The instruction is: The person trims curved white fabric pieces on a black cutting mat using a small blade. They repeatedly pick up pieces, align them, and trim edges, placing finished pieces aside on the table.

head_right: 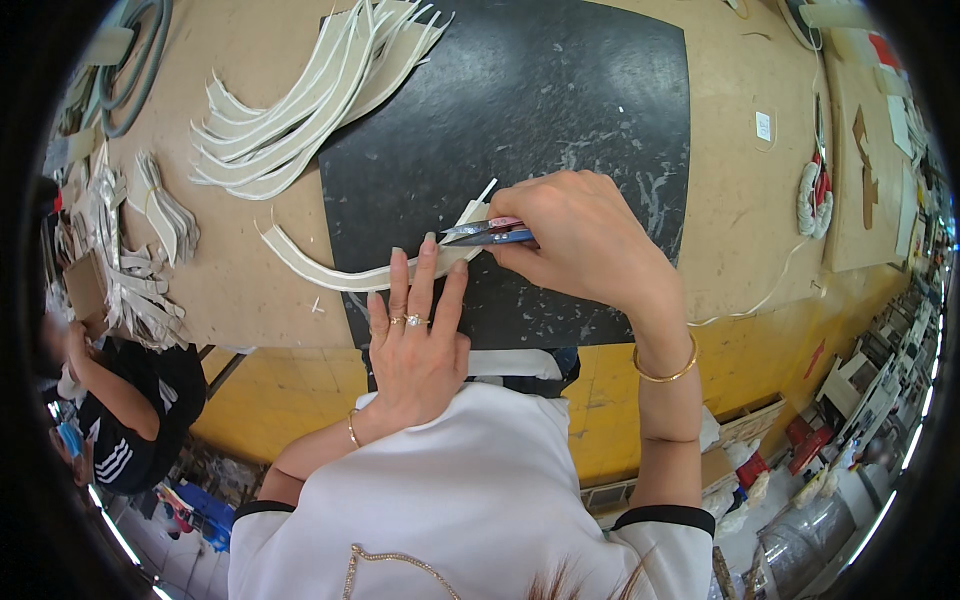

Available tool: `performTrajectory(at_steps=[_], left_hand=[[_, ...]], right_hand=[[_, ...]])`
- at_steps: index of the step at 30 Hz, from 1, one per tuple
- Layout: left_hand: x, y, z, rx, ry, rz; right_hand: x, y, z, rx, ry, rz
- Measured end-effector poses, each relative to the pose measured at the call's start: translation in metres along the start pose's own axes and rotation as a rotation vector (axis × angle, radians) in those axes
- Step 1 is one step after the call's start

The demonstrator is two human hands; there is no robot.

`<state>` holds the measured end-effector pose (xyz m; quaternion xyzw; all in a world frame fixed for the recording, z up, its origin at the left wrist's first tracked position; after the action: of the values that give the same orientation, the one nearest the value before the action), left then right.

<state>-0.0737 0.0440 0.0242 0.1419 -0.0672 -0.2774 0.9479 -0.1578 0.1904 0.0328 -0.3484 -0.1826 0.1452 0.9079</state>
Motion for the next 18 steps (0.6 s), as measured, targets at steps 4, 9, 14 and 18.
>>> performTrajectory(at_steps=[4,9,14,18], left_hand=[[-0.006,0.005,-0.009,0.147,-0.058,-0.020],[-0.007,0.006,-0.013,0.056,-0.005,-0.052],[-0.007,0.009,-0.013,-0.035,0.019,-0.072],[-0.008,0.010,-0.012,-0.081,0.013,-0.083]], right_hand=[[-0.001,-0.001,0.001,0.035,-0.042,-0.006],[-0.006,0.000,0.004,0.055,-0.082,0.008],[-0.016,0.008,0.021,0.088,-0.197,0.012],[-0.025,0.014,0.025,0.103,-0.268,0.014]])
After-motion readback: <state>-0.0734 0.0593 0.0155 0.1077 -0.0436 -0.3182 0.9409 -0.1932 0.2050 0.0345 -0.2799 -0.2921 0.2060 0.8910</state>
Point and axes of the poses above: each hand's wrist, its own x-axis away from the middle knuckle, its own z-axis out of the back of the hand, y = z × x, the point moved 7 cm from there along -x, towards the middle knuckle
